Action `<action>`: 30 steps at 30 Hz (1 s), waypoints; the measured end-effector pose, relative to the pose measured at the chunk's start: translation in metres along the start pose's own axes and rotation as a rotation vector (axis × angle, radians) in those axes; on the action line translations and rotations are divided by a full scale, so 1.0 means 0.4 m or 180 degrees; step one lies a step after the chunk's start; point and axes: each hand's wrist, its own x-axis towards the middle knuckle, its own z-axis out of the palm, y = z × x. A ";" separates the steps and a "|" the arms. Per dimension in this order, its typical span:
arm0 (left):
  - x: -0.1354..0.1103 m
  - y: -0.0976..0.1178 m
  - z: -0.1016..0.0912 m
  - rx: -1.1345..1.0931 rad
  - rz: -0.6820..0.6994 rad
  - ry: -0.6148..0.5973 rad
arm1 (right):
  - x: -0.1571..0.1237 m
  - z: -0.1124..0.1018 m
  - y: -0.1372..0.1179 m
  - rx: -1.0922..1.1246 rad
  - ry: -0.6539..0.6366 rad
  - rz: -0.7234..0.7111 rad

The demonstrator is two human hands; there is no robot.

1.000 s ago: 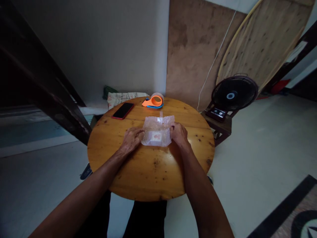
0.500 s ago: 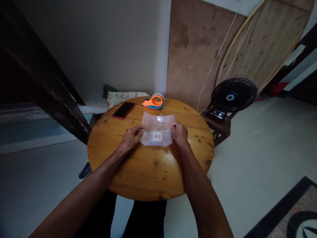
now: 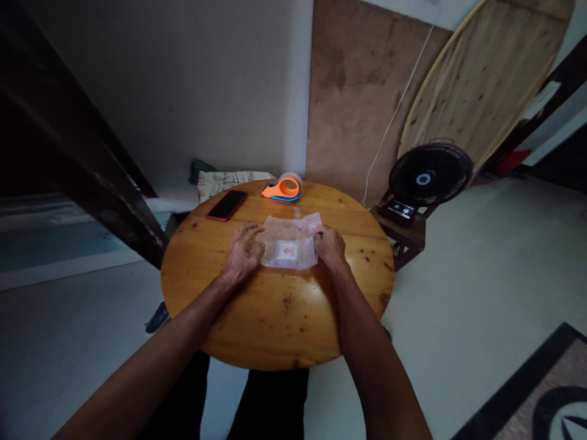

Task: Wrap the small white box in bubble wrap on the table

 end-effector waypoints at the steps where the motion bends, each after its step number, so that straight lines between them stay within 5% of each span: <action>1: -0.003 0.009 -0.005 -0.0034 0.0222 -0.0114 | 0.001 0.002 0.001 -0.0021 -0.0023 -0.0005; 7: -0.014 0.049 -0.028 -0.0245 0.0766 -0.0974 | 0.001 0.002 0.001 0.0015 -0.0119 -0.0068; 15: -0.005 0.056 -0.035 -0.0056 0.0464 -0.0837 | 0.007 0.009 0.011 0.0284 -0.0133 -0.0075; 22: -0.025 0.105 -0.082 0.0073 0.1221 -0.0633 | 0.014 0.019 0.021 0.0334 -0.0149 0.0034; 30: -0.078 0.224 -0.164 0.0062 0.1645 -0.2092 | -0.003 0.005 0.002 -0.0118 -0.0099 0.0098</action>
